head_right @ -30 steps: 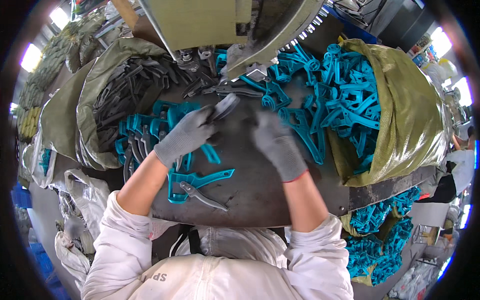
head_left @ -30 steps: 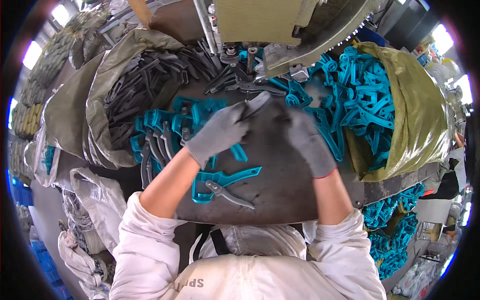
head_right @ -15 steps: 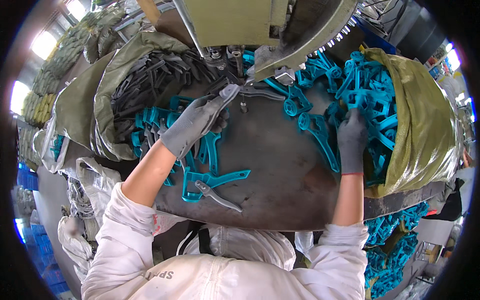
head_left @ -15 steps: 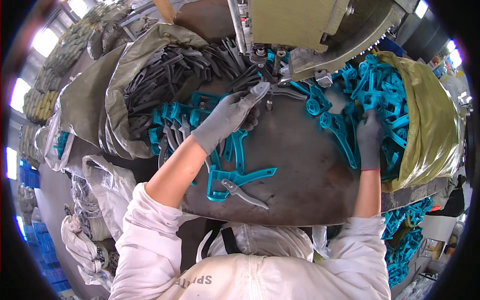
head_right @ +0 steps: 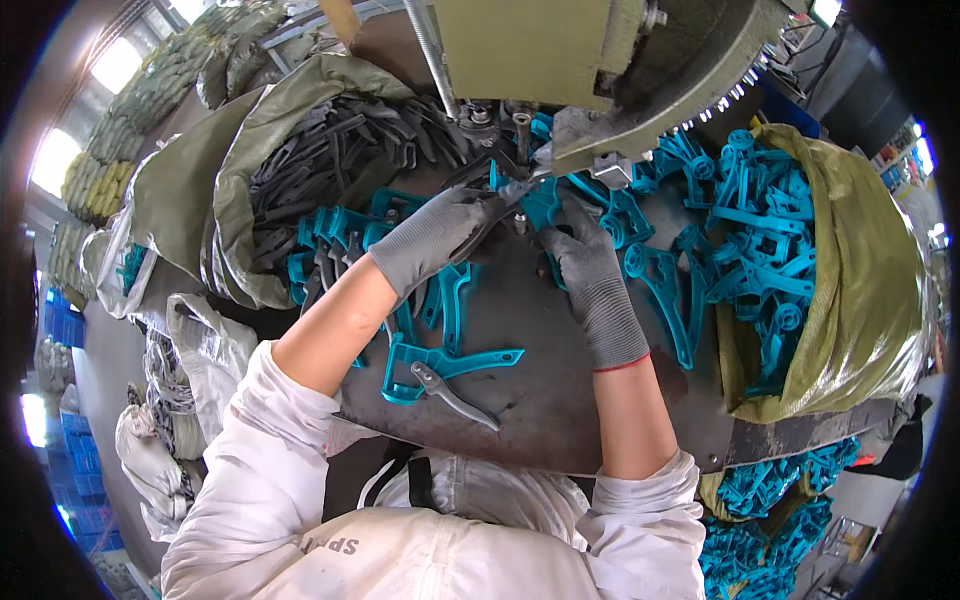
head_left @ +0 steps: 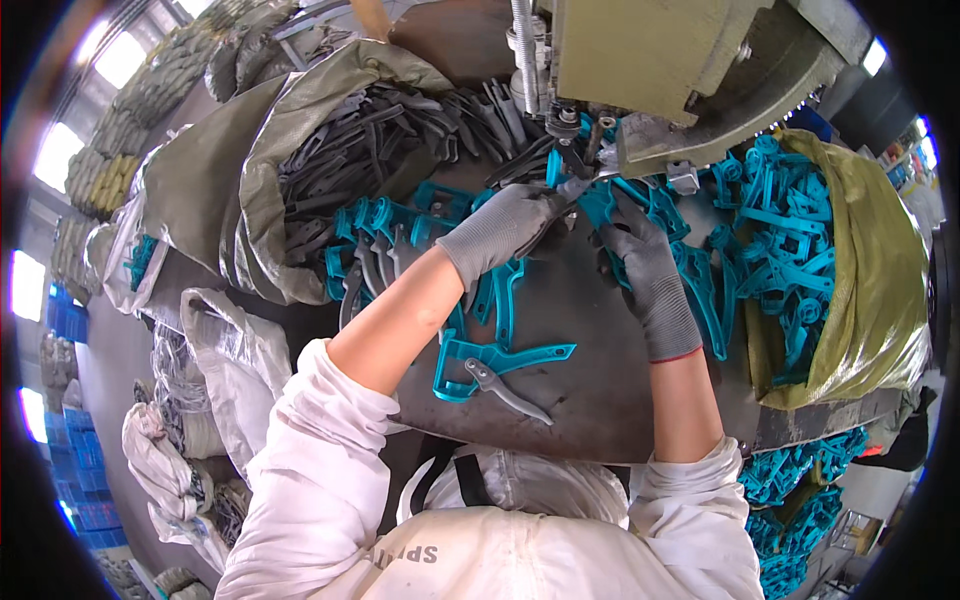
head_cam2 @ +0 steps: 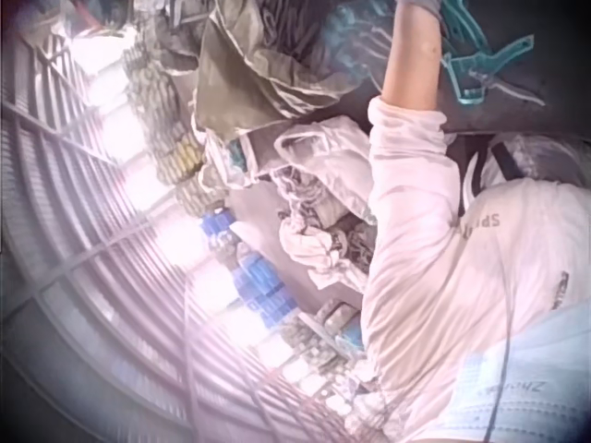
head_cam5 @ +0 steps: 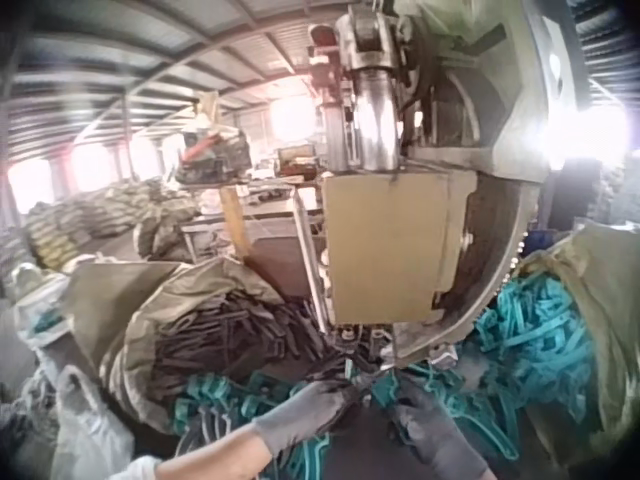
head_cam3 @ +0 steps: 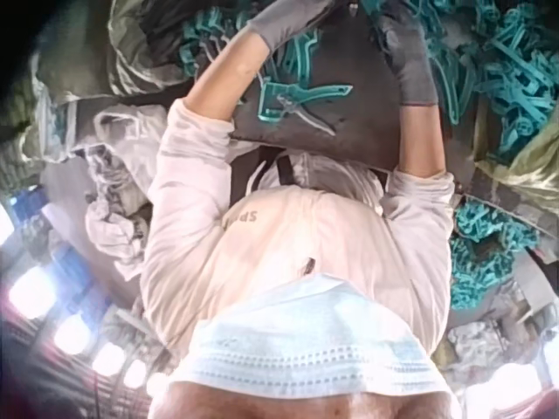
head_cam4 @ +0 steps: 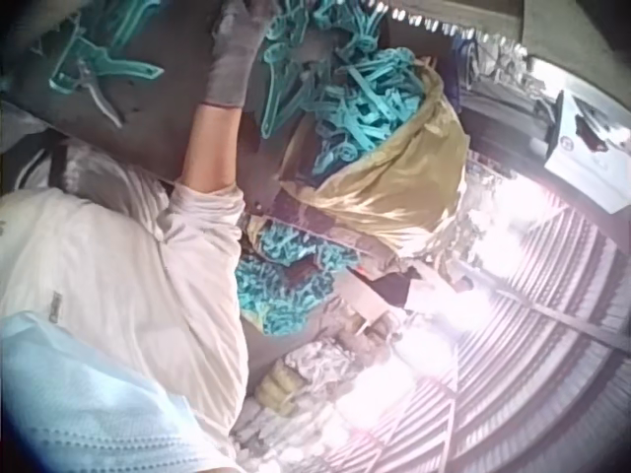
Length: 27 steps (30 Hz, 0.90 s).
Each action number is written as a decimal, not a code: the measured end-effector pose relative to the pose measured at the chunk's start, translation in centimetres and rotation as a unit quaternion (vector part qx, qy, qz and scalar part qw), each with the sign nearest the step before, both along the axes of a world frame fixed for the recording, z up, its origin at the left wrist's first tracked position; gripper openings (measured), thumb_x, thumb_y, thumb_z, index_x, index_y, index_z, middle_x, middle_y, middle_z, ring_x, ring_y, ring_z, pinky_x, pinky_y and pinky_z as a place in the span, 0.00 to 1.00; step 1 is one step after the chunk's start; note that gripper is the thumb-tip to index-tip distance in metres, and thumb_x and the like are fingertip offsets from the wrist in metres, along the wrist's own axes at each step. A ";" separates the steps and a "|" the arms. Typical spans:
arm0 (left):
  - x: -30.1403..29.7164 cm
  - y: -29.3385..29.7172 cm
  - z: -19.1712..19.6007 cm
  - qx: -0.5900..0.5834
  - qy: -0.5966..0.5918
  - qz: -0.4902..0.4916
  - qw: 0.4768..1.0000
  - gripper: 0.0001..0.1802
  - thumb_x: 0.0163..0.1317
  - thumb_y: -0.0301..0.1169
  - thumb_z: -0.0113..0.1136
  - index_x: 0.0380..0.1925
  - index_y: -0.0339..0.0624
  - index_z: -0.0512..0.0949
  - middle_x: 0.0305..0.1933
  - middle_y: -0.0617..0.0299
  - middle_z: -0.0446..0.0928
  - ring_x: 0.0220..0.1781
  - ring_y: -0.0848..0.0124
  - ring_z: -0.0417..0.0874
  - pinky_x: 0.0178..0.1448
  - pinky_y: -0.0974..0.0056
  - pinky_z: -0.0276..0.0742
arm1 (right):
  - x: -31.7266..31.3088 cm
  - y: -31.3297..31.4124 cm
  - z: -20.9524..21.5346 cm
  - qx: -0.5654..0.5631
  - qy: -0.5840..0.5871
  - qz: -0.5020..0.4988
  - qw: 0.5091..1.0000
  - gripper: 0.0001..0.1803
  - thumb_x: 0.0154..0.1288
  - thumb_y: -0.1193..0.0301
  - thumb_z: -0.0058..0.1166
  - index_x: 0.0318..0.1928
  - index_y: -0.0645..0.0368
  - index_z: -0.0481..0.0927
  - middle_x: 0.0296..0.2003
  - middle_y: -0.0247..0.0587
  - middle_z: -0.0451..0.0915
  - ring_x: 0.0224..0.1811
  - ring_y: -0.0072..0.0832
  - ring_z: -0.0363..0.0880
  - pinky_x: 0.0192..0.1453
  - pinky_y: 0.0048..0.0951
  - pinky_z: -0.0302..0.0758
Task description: The person assembles teal and grey plastic components into assembled clips using an industrial press machine.
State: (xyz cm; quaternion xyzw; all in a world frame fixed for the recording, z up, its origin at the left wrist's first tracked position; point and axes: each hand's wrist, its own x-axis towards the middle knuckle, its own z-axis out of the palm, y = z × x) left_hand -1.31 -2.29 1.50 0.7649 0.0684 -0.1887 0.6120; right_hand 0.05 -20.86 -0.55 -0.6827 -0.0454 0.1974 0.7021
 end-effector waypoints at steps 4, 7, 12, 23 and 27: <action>0.0 0.5 -0.6 -0.020 -0.004 0.017 1.000 0.16 0.62 0.40 0.55 0.38 0.37 0.77 0.31 0.61 0.77 0.35 0.70 0.80 0.36 0.65 0.79 | 1.0 0.1 -0.4 -0.049 -0.061 0.062 0.995 0.24 0.57 0.75 0.49 0.57 0.63 0.69 0.31 0.38 0.76 0.26 0.22 0.74 0.27 0.22 0.72; 0.7 3.7 -1.6 0.545 -0.431 -0.222 0.684 0.11 0.56 0.32 0.55 0.36 0.36 0.76 0.32 0.55 0.77 0.38 0.61 0.81 0.37 0.61 0.80 | 0.4 0.8 0.6 -0.074 -0.001 0.020 0.997 0.22 0.57 0.74 0.49 0.54 0.61 0.70 0.29 0.38 0.76 0.25 0.23 0.74 0.26 0.22 0.72; 3.4 10.8 0.4 0.576 -0.233 0.085 0.779 0.13 0.53 0.34 0.50 0.32 0.37 0.78 0.39 0.43 0.77 0.41 0.48 0.80 0.46 0.52 0.77 | 0.6 0.5 -1.4 -0.049 0.053 0.005 0.997 0.18 0.58 0.74 0.48 0.51 0.54 0.73 0.25 0.39 0.74 0.18 0.20 0.72 0.15 0.23 0.68; 4.0 20.7 -3.7 0.543 -0.123 0.244 0.794 0.40 0.49 0.38 0.56 0.61 0.32 0.56 0.51 0.35 0.72 0.52 0.46 0.75 0.57 0.52 0.70 | 0.1 1.1 0.2 -0.075 0.041 -0.001 0.996 0.22 0.59 0.72 0.48 0.55 0.59 0.69 0.27 0.38 0.75 0.18 0.19 0.71 0.17 0.21 0.66; 2.9 21.3 -0.9 0.553 -0.209 0.218 0.777 0.24 0.52 0.36 0.52 0.48 0.35 0.72 0.41 0.36 0.77 0.47 0.46 0.78 0.53 0.52 0.71 | -0.9 1.2 1.5 -0.081 0.005 0.016 0.997 0.23 0.59 0.71 0.48 0.57 0.59 0.67 0.27 0.38 0.75 0.18 0.19 0.70 0.19 0.20 0.66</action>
